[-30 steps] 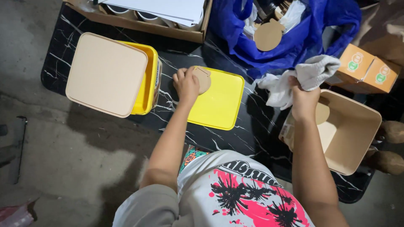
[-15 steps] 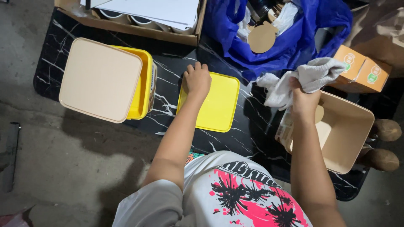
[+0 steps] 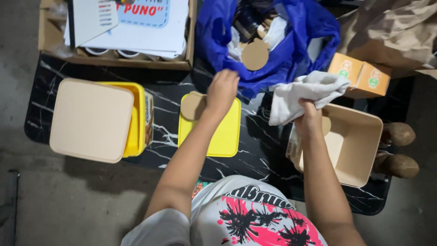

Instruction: Cleaning and sorting round coasters using a white cloth.

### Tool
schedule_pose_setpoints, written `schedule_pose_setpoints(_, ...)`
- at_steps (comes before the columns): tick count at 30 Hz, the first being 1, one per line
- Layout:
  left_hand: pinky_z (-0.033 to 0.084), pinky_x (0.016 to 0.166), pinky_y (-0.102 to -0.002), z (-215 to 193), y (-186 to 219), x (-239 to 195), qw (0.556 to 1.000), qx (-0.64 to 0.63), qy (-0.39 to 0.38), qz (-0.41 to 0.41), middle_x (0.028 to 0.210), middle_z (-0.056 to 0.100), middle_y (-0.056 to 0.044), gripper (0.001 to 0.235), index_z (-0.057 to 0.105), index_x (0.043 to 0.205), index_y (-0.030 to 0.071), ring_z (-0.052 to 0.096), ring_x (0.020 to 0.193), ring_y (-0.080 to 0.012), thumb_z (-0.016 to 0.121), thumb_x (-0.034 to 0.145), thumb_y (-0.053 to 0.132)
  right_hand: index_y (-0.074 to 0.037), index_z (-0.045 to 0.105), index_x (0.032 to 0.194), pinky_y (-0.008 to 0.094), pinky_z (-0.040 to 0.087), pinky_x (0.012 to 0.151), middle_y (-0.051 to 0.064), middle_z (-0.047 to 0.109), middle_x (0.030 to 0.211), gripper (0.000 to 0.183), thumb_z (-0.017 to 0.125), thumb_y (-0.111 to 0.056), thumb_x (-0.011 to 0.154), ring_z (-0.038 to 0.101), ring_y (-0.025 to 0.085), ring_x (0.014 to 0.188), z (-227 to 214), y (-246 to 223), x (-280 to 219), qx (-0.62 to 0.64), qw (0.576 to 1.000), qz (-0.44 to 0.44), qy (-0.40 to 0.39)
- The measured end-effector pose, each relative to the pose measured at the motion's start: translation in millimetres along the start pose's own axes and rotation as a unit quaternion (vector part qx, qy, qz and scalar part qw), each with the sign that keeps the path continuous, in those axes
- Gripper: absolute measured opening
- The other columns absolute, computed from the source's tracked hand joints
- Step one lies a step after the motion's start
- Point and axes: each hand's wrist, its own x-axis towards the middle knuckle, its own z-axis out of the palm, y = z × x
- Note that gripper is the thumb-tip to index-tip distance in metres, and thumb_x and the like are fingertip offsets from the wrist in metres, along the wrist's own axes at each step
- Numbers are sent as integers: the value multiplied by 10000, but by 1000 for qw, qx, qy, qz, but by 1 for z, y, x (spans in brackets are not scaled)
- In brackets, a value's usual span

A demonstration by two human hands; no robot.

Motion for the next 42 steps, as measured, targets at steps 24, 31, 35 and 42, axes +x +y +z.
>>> schedule_pose_setpoints(24,563,763,-370,35,78,44,947,-304,74,-76,986,719,-161,202,709,1100,24,713,832,-288,684,937,141,-93,456,1483,437,429,1170,80,580,1437,549,439,-443,1059,560,256,1348,-24,20,17,113,993,-8,-29)
schedule_pose_setpoints(31,557,727,-383,30,133,-14,929,-352,8,-116,929,722,-189,208,693,1097,36,714,825,-292,682,909,127,-17,512,1403,342,457,1037,96,599,1336,518,541,-423,1082,569,177,1203,15,72,30,-242,960,-135,40)
schedule_pose_setpoints(35,562,726,-337,28,136,-33,921,-371,-9,-120,925,752,-149,204,706,1101,38,717,811,-200,707,931,151,7,638,1248,293,523,818,58,687,1102,472,597,-417,1042,628,140,939,2,79,48,-172,973,-131,82)
schedule_pose_setpoints(42,553,707,-276,36,131,-40,875,-454,-23,-168,903,769,-87,251,731,1177,33,654,765,-82,707,968,170,12,705,1124,302,509,707,29,690,946,411,641,-385,1037,602,135,799,15,56,51,-101,974,-103,176)
